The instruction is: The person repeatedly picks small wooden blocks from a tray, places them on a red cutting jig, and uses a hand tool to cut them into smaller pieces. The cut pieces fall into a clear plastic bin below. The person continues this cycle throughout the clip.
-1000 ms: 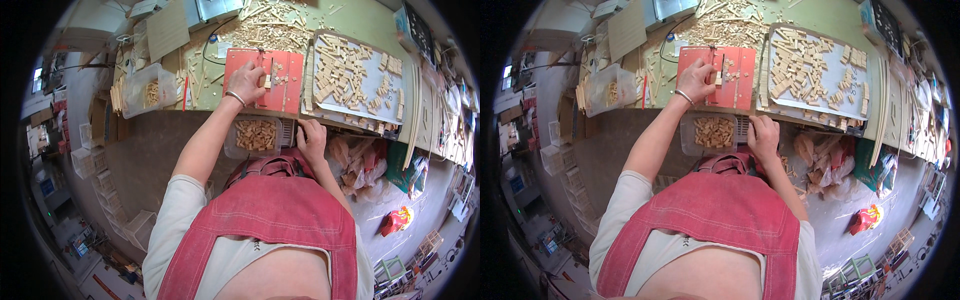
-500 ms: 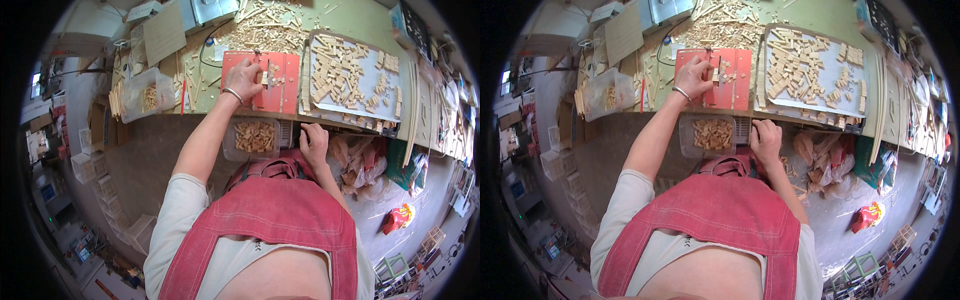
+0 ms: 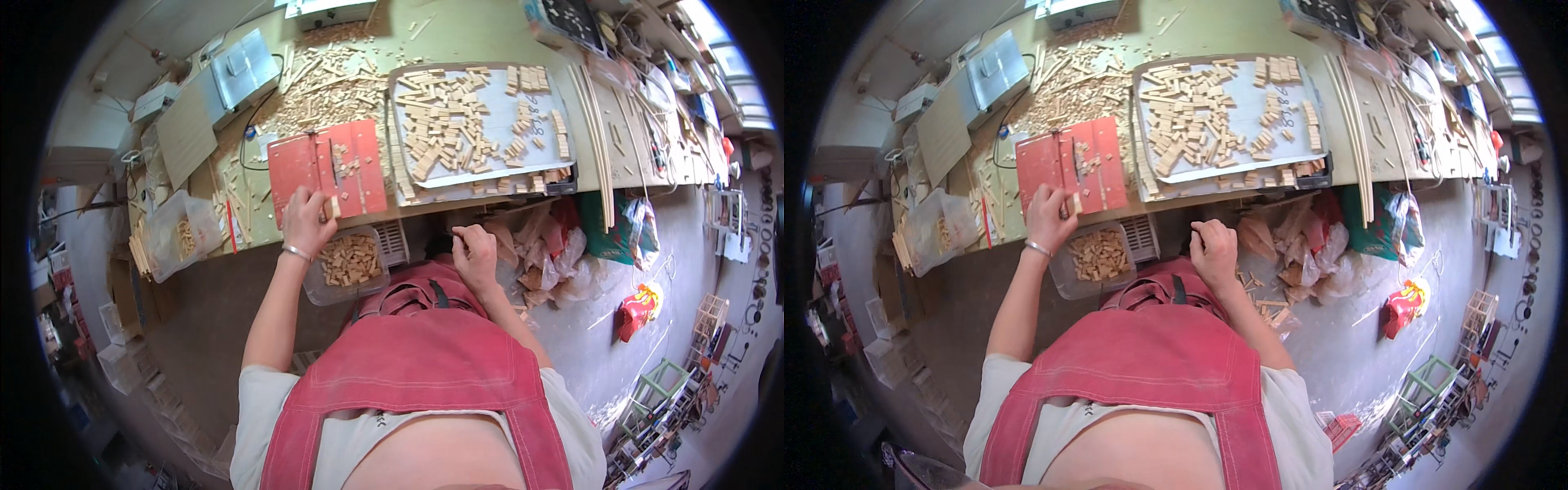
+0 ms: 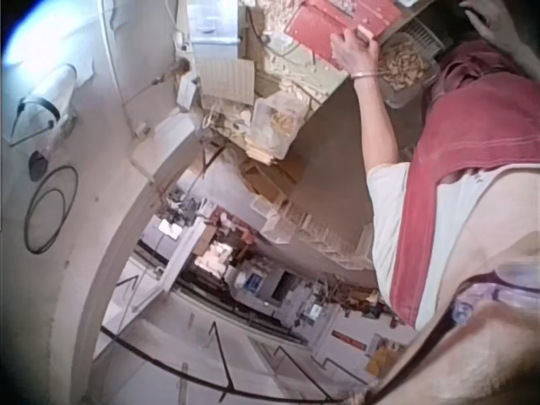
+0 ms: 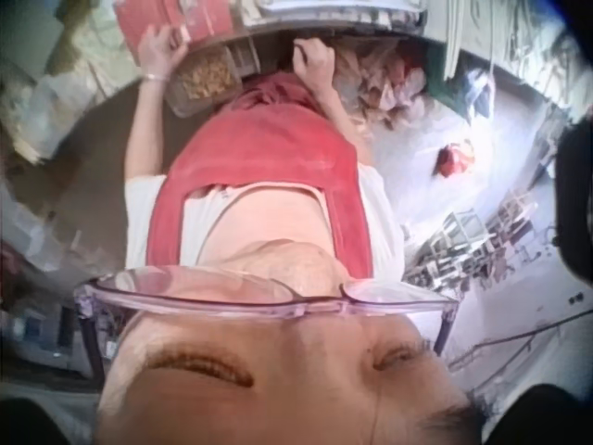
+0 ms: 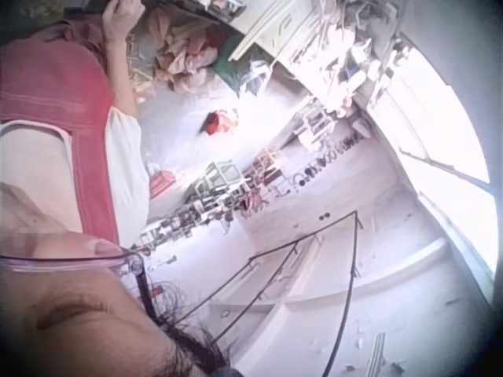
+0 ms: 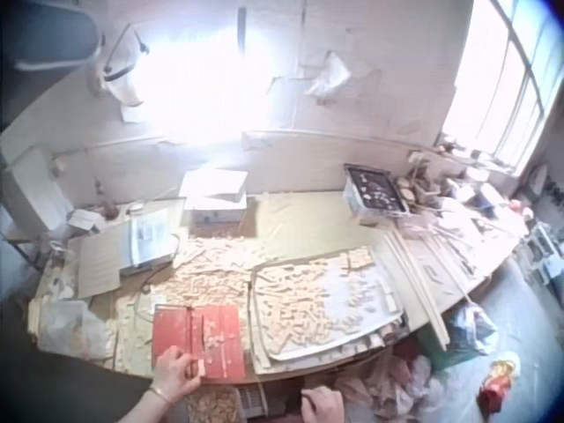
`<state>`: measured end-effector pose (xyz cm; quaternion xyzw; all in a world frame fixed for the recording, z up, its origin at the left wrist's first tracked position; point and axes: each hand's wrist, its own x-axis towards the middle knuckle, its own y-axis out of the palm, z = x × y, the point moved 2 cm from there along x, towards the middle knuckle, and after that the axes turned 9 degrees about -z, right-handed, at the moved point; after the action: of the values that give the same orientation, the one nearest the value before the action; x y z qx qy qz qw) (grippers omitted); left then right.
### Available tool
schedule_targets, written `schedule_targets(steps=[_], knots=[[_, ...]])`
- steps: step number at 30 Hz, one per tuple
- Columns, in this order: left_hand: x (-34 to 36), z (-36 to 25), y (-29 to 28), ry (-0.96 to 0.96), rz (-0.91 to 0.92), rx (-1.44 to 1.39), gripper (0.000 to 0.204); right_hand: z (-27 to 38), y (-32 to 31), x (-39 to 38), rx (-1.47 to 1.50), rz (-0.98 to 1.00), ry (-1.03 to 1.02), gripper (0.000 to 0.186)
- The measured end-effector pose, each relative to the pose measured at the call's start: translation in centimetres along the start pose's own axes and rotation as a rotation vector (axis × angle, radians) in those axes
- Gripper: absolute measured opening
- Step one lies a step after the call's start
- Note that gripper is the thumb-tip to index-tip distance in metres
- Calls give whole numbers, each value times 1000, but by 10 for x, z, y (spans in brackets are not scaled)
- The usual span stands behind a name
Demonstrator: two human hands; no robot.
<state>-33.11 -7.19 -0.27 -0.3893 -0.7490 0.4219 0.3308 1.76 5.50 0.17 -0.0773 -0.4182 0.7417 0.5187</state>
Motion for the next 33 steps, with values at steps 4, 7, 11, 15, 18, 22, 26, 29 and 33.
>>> schedule_targets(steps=[4,7,11,15,18,22,26,29,33], knots=[[-53,-35,-11,65,-85,87,42,-29,-17,-1,12,3,84,13],[-111,-47,-6,15,-69,150,54,-50,-27,13,9,-37,44,12],[-164,-58,5,-212,3,167,56,-83,-44,47,-8,-29,58,11],[-198,-49,38,-405,-5,153,55,-120,-57,92,-23,-67,145,12],[-211,-52,55,-536,-22,116,54,-167,-56,127,-103,-60,153,20],[-225,-63,73,-601,-29,84,51,-208,-42,164,-313,0,109,34],[-245,-80,84,-693,2,99,50,-217,-27,186,-414,109,72,40],[-270,-82,91,-745,3,98,50,-220,-19,191,-433,143,29,37],[-286,-92,94,-903,36,56,50,-231,-13,192,-421,152,8,37]])
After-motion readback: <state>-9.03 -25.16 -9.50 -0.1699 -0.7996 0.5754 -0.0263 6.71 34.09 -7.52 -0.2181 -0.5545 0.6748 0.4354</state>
